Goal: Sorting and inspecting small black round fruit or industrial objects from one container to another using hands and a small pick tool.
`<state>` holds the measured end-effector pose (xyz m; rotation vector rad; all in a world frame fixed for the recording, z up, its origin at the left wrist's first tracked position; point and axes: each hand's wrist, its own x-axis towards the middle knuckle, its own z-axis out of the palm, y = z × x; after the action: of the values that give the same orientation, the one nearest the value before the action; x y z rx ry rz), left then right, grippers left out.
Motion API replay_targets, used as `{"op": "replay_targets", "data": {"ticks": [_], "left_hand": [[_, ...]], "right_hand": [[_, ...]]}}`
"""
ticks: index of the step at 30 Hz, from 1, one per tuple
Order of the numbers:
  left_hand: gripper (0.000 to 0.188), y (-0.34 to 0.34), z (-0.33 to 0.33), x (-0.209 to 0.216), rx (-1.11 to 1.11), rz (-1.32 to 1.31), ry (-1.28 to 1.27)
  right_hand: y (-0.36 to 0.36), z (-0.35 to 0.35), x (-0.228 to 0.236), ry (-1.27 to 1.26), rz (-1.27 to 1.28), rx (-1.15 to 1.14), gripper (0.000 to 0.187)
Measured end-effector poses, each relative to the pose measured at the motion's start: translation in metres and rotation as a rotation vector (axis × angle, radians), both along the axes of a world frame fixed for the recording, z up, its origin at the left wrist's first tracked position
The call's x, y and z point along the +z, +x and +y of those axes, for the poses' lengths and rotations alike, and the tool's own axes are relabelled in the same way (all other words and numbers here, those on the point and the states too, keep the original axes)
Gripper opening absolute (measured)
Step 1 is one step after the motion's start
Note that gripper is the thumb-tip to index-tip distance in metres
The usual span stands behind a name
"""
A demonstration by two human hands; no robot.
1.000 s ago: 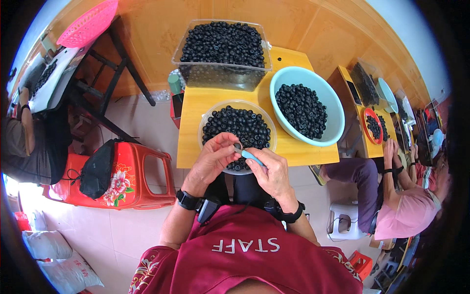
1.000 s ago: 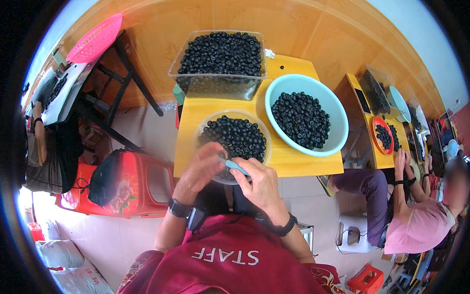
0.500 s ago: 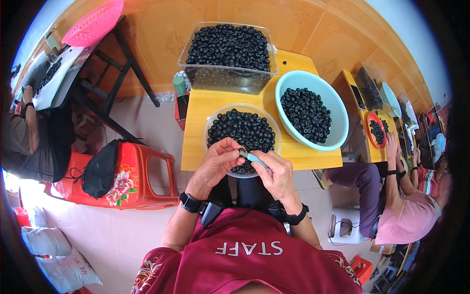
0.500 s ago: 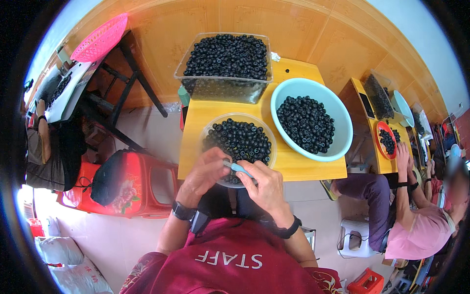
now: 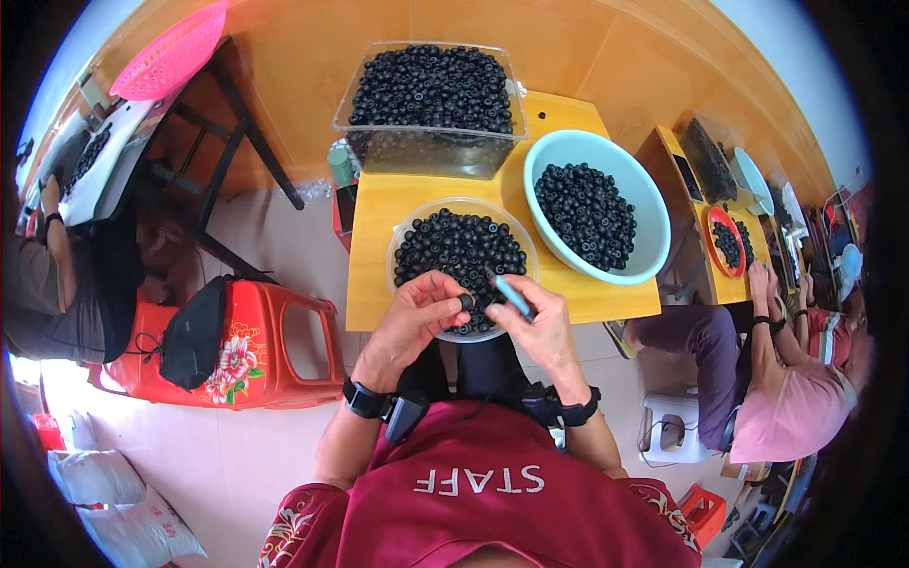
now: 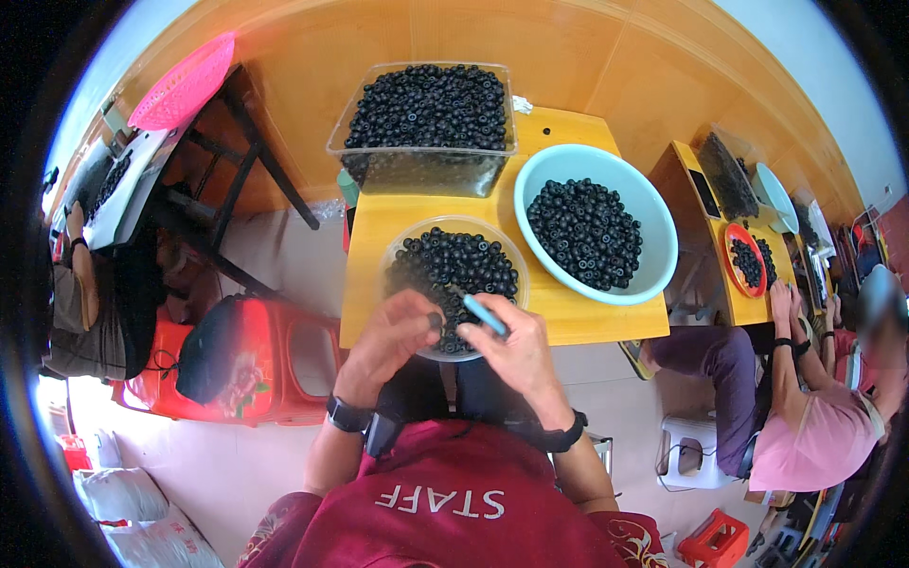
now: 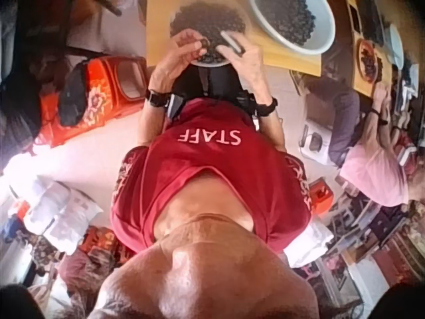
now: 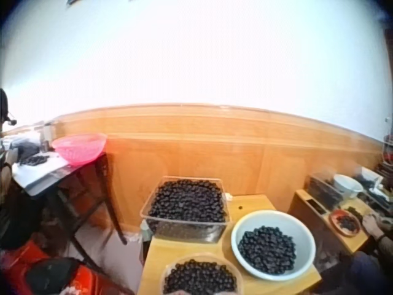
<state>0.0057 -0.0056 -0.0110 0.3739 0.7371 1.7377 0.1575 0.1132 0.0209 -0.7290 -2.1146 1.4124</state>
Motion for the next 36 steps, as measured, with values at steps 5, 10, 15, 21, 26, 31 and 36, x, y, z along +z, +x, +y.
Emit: {"op": "replay_targets", "data": {"ticks": [5,10,15,21,26,31,36], "left_hand": [[0.013,0.005,-0.001,-0.005,-0.037,0.153,-0.061],[0.011,0.005,-0.006,-0.006,-0.086,0.134,-0.094],[0.011,-0.002,-0.005,0.005,0.007,0.349,-0.234],[0.010,-0.028,-0.015,-0.016,0.226,0.543,-0.298],[0.010,-0.040,-0.011,-0.035,0.355,0.840,-0.429],[0.021,-0.028,0.017,-0.030,0.300,1.269,-0.409],[0.023,-0.020,0.038,-0.045,0.255,1.617,-0.301]], "right_hand": [[-0.012,-0.022,-0.004,-0.194,0.154,0.120,0.024],[-0.002,-0.020,-0.011,-0.249,0.096,0.168,0.018],[0.008,0.041,-0.016,0.084,0.098,-0.103,0.021],[0.030,0.105,0.025,0.312,0.177,-0.542,0.031],[0.025,0.065,-0.010,0.325,0.035,-0.382,0.021],[0.025,0.031,-0.027,0.132,-0.051,-0.356,0.015],[0.024,0.021,-0.035,0.109,-0.008,-0.283,0.013]]}}
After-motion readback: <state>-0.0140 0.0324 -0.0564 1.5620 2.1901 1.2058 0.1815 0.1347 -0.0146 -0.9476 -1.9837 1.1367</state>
